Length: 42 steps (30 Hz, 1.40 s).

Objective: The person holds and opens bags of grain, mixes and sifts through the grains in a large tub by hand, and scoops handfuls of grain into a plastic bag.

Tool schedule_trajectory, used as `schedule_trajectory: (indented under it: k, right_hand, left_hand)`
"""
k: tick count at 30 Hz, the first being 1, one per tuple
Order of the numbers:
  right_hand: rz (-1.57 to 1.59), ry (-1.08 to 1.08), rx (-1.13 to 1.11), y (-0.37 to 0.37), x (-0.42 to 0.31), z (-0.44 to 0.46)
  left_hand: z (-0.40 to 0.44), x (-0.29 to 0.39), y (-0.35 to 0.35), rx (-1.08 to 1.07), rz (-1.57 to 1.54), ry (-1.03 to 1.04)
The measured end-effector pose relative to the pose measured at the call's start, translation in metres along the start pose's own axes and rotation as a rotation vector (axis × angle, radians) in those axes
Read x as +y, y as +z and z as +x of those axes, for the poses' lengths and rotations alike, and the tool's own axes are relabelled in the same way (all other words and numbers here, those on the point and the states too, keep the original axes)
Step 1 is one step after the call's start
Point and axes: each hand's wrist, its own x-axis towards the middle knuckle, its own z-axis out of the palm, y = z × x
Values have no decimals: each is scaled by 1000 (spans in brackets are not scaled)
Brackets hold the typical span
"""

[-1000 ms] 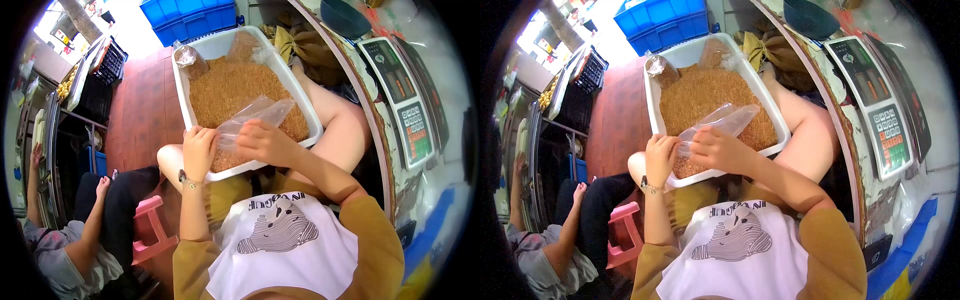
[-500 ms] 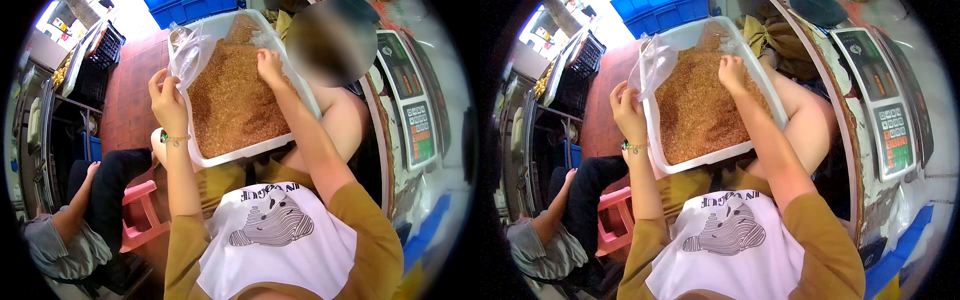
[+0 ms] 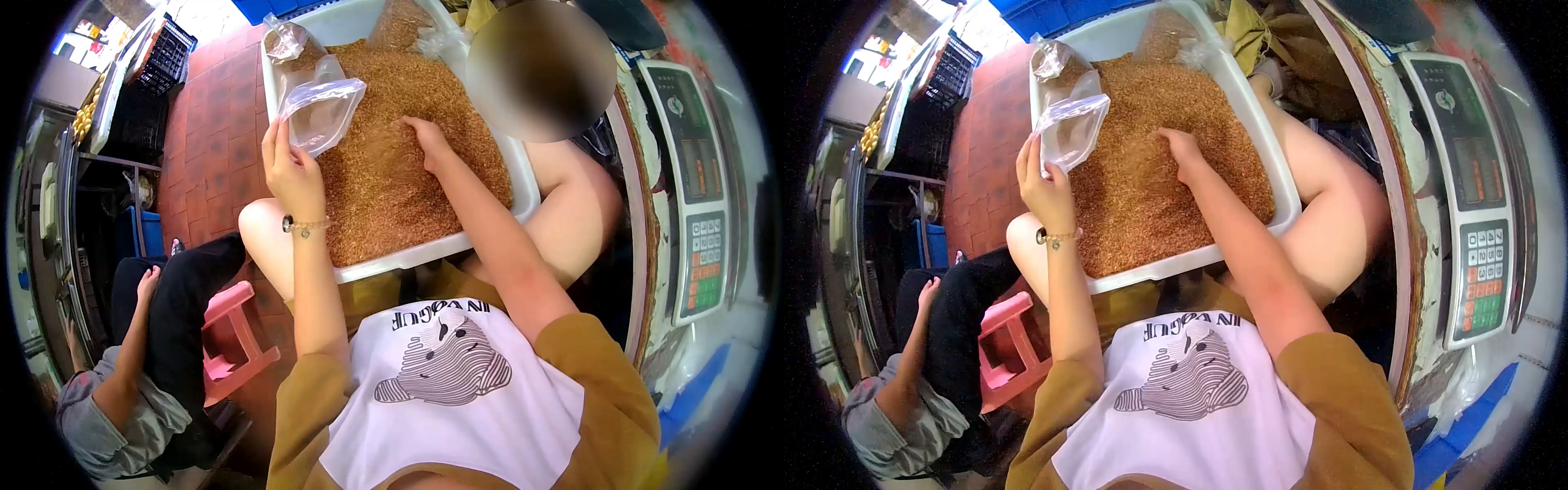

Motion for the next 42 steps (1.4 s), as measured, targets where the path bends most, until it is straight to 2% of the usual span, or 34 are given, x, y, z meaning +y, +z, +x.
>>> schedule_trajectory:
  k: [2,3,6,9,12,18,19,22,26,28,29,32,33,40,42]
  right_hand:
    - [665,191,-151,-6,3,-2]
    - [871,204,-379,-14,8,2]
    - [1102,149,-349,14,-26,-33]
    - [1136,67,-301,35,-58,-73]
    - [1348,93,-506,47,-69,-96]
    - [1443,81,-671,61,-77,-118]
    - [1453,75,-688,61,-77,-118]
    - [1365,75,-637,58,-77,-121]
    - [1452,170,-651,57,-77,-128]
    - [1478,230,-674,55,-76,-129]
    - [1471,242,-668,55,-74,-128]
    - [1446,274,-613,53,-70,-128]
    - [1438,283,-573,54,-71,-129]
    - [1254,311,-275,57,-84,-144]
    - [1377,286,-363,51,-79,-143]
  left_hand:
    - [-10,-11,13,-44,15,28]
    - [-15,-17,20,-59,16,33]
    - [-15,-16,24,-117,-28,-34]
    - [-14,-16,24,-98,-35,-89]
    - [-14,-20,25,-82,-14,-51]
    - [-24,-17,32,-203,10,-22]
    - [-24,-19,35,-213,55,32]
    - [-24,-11,34,-249,40,27]
    - [-19,17,24,-272,4,3]
    - [-17,22,21,-255,18,59]
    - [-15,26,20,-245,23,89]
    - [-10,56,5,-300,-96,-68]
    - [-11,54,5,-289,-147,-18]
    - [-20,67,-17,-434,-188,-41]
    - [-22,73,-22,-474,-201,-87]
